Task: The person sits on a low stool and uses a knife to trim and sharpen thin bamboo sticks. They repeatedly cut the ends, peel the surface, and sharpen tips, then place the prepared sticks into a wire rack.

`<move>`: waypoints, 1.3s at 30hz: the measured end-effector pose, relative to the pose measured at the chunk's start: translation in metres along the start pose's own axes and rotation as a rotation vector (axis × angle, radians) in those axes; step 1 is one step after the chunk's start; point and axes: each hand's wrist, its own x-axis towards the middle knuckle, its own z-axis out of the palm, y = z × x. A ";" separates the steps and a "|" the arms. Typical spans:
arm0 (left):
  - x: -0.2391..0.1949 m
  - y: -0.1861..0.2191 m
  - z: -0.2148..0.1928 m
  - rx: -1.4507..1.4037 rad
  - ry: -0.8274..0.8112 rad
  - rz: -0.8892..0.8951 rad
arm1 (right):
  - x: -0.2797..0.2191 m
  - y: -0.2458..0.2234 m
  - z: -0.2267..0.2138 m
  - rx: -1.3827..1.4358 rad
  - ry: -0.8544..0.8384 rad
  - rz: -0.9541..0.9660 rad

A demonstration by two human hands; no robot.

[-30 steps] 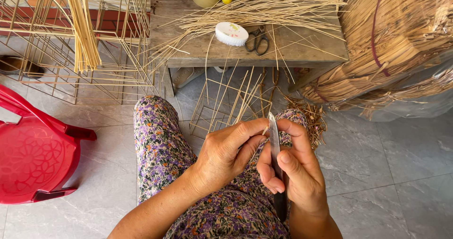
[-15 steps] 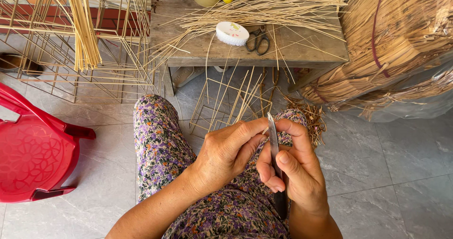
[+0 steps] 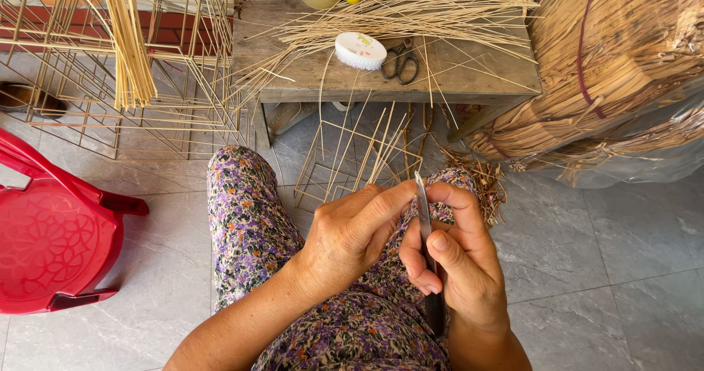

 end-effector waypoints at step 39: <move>0.023 0.018 -0.026 -0.118 0.091 -0.031 | 0.007 -0.009 -0.003 0.013 0.044 0.109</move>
